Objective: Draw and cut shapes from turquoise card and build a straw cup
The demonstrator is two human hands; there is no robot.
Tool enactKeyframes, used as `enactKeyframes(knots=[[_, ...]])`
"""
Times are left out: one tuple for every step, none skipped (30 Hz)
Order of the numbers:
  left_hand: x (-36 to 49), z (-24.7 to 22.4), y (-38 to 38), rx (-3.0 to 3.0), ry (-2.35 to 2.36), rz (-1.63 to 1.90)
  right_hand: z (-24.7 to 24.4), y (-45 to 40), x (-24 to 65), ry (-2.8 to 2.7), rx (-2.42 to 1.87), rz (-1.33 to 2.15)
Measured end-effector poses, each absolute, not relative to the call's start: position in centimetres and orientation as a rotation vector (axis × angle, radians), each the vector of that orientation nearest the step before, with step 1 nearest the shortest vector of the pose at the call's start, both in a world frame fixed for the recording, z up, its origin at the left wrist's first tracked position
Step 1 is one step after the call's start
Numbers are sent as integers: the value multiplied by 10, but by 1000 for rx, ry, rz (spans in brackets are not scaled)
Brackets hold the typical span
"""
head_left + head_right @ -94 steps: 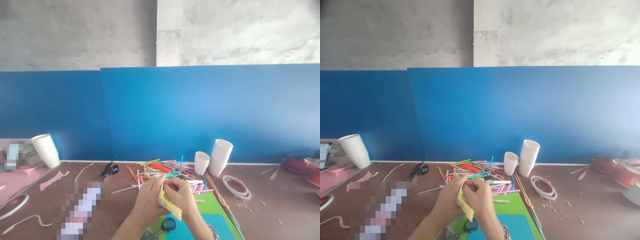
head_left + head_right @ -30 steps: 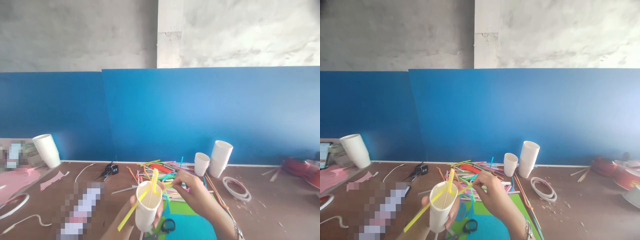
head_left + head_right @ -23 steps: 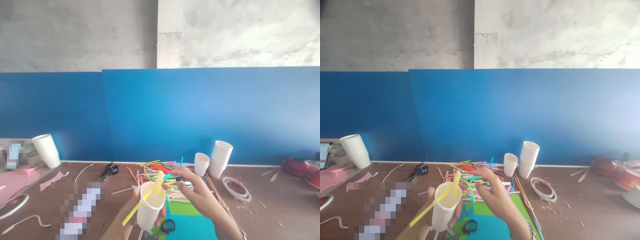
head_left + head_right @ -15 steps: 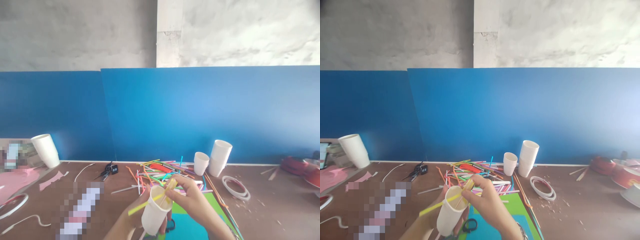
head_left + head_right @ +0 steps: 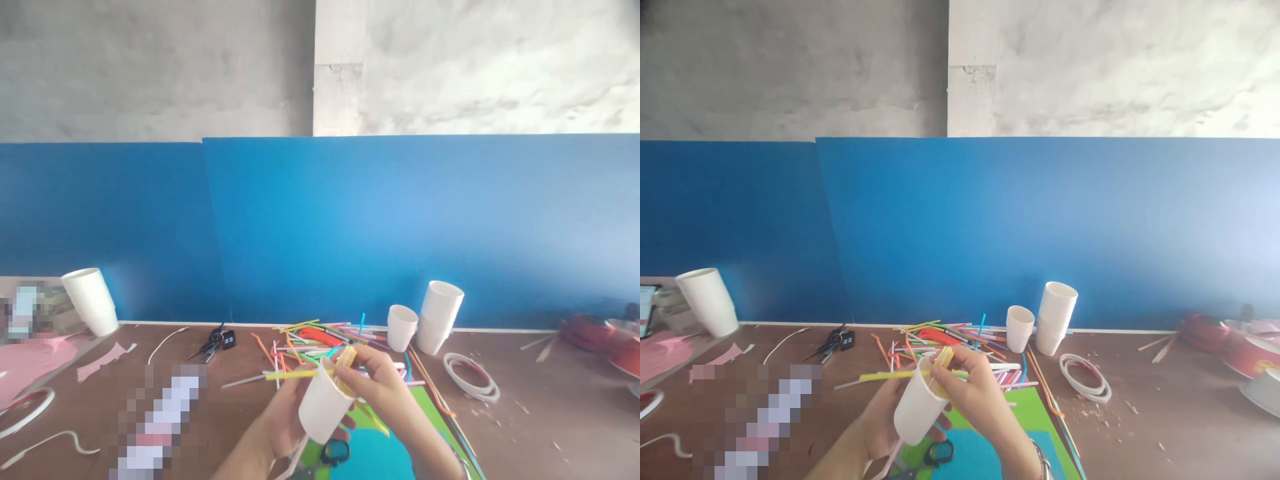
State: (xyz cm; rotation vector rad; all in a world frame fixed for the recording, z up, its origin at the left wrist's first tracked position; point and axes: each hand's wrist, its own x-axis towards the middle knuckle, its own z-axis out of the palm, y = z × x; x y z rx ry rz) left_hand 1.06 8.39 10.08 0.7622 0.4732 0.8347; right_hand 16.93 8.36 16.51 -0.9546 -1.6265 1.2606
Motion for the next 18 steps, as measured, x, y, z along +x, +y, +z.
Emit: enactKeyframes(knots=[[8, 106, 83, 809, 448, 871, 164, 87, 172, -1614, -982, 1192], [6, 110, 82, 875, 433, 894, 163, 90, 175, -1606, -1008, 1110], [3, 112, 81, 954, 438, 901, 162, 93, 177, -1610, -1027, 1050], [1, 113, 80, 1033, 460, 897, 161, 95, 180, -1625, -1039, 1024], [0, 111, 79, 1111, 506, 883, 160, 97, 181, -1645, -1046, 1025], [1, 108, 79, 1175, 578, 874, 159, 98, 182, -1672, -1050, 1043], [2, 104, 79, 1220, 660, 878, 157, 98, 183, -1695, -1056, 1062], [4, 99, 79, 1253, 754, 884, 157, 97, 183, -1712, -1066, 1076], [7, 94, 79, 1260, 827, 913, 156, 96, 182, -1724, -1079, 1083], [10, 90, 80, 1262, 850, 944, 156, 95, 182, -1733, -1089, 1082], [14, 86, 80, 1252, 841, 973, 156, 93, 181, -1742, -1092, 1075], [17, 84, 80, 1233, 804, 1003, 157, 91, 181, -1746, -1090, 1059], [19, 84, 80, 1213, 758, 1022, 158, 90, 180, -1748, -1086, 1038], [21, 84, 80, 1190, 722, 1035, 159, 89, 181, -1752, -1082, 1019], [22, 85, 79, 1169, 697, 1044, 161, 88, 181, -1755, -1079, 1005], [23, 87, 78, 1153, 683, 1049, 163, 87, 183, -1763, -1076, 1000], [23, 90, 77, 1146, 676, 1056, 165, 87, 184, -1779, -1069, 1004], [22, 92, 76, 1144, 673, 1068, 167, 88, 187, -1798, -1053, 1019]])
